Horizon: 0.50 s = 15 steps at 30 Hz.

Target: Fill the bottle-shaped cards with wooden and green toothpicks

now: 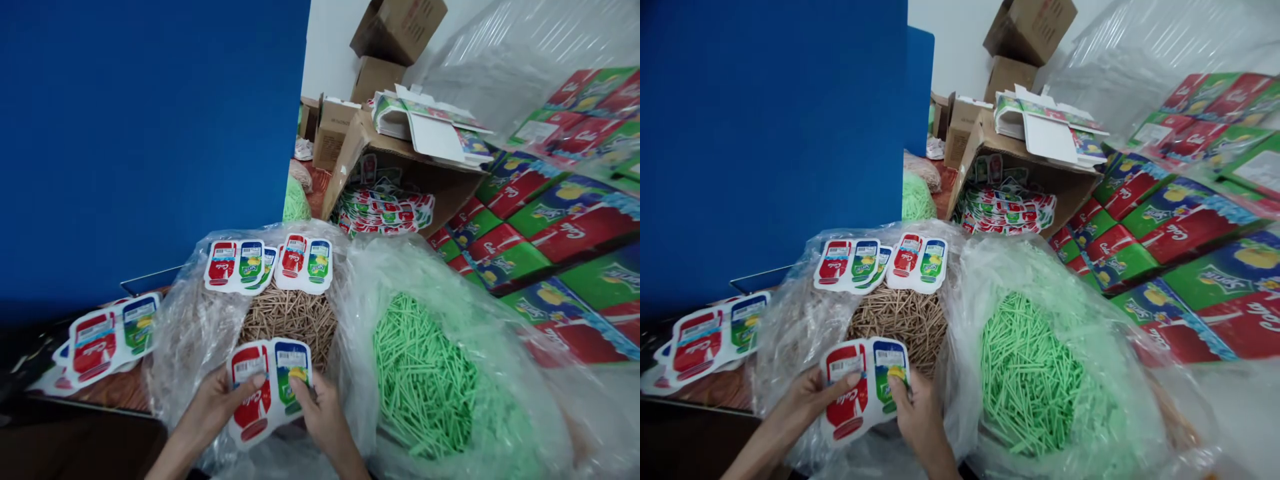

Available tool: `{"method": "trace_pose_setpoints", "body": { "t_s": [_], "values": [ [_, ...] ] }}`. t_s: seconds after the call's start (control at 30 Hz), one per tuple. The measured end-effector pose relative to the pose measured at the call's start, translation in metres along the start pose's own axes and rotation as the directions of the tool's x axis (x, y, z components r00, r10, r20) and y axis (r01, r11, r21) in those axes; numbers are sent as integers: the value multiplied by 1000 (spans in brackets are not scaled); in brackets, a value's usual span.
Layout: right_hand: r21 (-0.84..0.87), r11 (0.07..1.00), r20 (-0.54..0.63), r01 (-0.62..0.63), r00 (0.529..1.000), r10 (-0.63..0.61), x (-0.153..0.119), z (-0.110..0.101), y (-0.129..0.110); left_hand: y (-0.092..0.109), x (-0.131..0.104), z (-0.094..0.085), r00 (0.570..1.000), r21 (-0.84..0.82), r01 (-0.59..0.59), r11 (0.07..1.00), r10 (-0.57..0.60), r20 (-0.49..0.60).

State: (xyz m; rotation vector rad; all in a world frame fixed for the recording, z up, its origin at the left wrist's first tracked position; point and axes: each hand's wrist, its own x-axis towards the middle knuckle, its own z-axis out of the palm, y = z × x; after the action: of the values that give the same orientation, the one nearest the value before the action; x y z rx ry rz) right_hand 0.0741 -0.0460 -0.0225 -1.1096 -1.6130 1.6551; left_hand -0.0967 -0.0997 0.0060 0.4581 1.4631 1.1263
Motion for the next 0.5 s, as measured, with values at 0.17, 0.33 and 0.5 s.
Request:
{"method": "trace_pose_setpoints", "body": {
  "t_s": [0.17, 0.33, 0.5],
  "values": [
    [-199, 979, 181, 35, 983, 2, -9, -20, 11, -41, 3, -15, 988, 87, 15, 996, -28, 152],
    [-681, 728, -135, 81, 963, -234, 0, -61, 28, -47, 5, -6, 930, 388, -271, 881, 136, 342],
    [-850, 521, -281, -80, 906, -318, 6, -73, 44, -43, 6, 19, 851, 643, -437, 629, 58, 522]
  ]
}}
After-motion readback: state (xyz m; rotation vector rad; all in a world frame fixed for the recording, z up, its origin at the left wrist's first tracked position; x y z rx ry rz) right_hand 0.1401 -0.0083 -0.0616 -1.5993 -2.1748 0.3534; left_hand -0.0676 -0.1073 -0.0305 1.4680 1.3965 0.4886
